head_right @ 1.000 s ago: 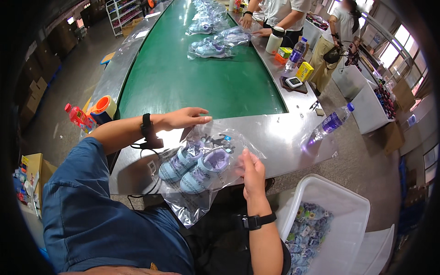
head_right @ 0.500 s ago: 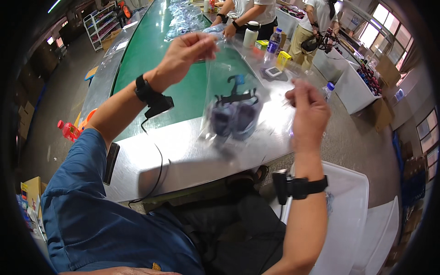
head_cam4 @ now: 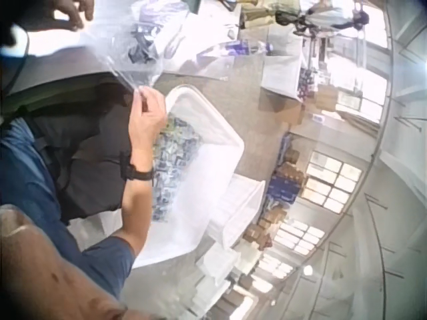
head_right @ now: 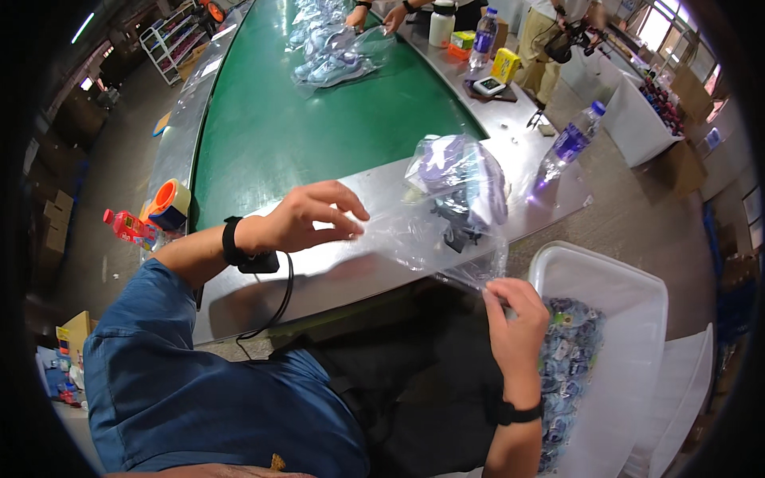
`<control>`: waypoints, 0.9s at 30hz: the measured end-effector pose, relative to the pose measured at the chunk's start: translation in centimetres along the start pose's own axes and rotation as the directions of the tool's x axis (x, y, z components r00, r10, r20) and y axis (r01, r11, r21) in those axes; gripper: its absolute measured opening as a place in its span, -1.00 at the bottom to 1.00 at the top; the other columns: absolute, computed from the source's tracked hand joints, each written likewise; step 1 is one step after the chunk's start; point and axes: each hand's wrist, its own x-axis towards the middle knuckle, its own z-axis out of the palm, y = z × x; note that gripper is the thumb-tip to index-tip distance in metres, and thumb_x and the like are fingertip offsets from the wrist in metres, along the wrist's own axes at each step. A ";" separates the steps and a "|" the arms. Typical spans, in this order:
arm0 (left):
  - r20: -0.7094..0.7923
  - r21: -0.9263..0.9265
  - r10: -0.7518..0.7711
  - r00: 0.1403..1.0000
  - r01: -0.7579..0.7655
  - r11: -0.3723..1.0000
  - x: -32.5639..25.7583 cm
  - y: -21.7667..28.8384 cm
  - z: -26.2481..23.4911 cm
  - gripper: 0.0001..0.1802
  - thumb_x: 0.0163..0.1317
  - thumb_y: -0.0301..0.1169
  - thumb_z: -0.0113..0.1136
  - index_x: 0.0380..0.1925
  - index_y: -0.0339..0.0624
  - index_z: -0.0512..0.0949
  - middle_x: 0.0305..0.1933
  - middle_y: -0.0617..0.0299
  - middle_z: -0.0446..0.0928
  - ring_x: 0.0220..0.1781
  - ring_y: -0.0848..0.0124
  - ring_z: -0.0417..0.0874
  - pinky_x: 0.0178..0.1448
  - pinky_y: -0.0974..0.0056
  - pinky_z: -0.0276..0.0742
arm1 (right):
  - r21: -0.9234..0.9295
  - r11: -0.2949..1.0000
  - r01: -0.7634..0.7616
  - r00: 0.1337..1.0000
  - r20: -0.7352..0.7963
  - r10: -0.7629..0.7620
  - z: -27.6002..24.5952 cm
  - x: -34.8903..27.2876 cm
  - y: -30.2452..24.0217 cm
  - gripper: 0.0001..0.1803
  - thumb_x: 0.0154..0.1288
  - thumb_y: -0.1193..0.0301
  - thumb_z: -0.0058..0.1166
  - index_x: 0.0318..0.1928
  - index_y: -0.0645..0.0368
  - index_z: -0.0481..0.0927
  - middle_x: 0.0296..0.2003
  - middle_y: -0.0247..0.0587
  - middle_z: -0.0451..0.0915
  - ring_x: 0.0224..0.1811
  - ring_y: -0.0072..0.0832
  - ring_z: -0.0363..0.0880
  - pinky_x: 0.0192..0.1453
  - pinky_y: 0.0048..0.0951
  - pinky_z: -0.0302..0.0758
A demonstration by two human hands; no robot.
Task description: Scan the barcode on a pair of packaged shoes and place them into a bin.
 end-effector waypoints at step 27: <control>0.210 -0.166 -0.644 0.736 0.676 0.718 -1.0 1.6 3.0 -0.62 0.45 -0.14 0.25 -0.28 -0.31 0.63 -0.38 0.21 0.67 -0.38 0.51 0.61 -0.33 0.31 0.50 | 0.003 0.992 0.128 0.984 0.123 -0.128 11.1 2.4 -7.2 -0.92 0.27 0.46 0.27 -0.24 0.18 0.73 -0.33 -0.17 0.62 -0.27 -0.14 0.63 -0.20 -0.19 0.54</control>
